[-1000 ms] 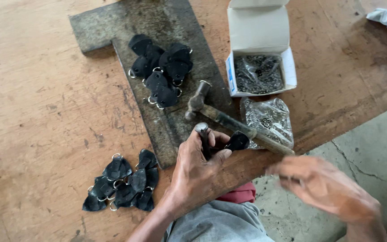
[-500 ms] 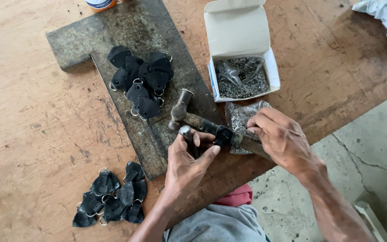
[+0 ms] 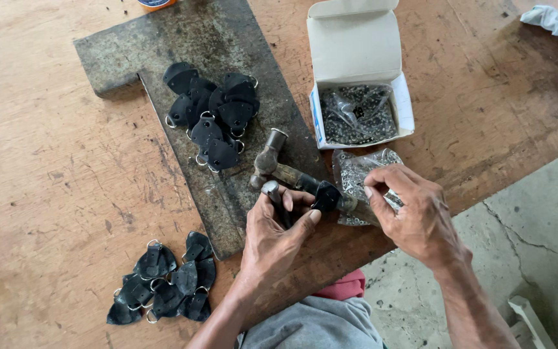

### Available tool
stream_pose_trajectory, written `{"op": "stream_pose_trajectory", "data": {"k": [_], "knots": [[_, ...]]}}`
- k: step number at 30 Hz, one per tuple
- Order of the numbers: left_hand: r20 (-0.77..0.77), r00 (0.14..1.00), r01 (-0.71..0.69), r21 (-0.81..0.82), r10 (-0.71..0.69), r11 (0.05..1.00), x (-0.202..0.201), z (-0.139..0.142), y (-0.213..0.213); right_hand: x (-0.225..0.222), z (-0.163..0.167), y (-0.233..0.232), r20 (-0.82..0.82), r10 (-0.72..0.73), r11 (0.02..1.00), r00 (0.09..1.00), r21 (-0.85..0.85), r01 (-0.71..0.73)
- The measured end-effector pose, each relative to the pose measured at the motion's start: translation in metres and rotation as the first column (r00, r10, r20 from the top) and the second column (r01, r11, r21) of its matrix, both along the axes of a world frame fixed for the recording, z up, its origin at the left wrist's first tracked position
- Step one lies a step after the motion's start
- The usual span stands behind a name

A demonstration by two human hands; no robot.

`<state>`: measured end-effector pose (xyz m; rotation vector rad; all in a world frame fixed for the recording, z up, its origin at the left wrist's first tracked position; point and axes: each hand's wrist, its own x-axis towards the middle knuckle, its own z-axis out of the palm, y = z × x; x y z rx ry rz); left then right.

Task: The person attaches metal split rings to black leather key fobs at a workbench. They pick up a fob, thread a split ring through its hole using a small punch tool, then set the finished keychain aside and repeat with the next fob.

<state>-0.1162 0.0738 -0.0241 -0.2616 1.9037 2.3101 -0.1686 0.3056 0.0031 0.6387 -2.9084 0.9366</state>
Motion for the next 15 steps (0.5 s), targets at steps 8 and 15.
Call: {"op": "stream_pose_trajectory", "data": {"k": [8, 15], "knots": [[0.024, 1.000, 0.003, -0.086, 0.000, 0.996, -0.002, 0.005, -0.001, 0.000, 0.013, -0.013, -0.064, 0.015, 0.994, 0.998, -0.108, -0.022], [0.020, 1.000, -0.006, -0.047, 0.007, 0.999, 0.001, 0.003, 0.000, 0.009, 0.011, -0.019, -0.052, -0.006, 0.952, 0.999, -0.306, -0.010]]}}
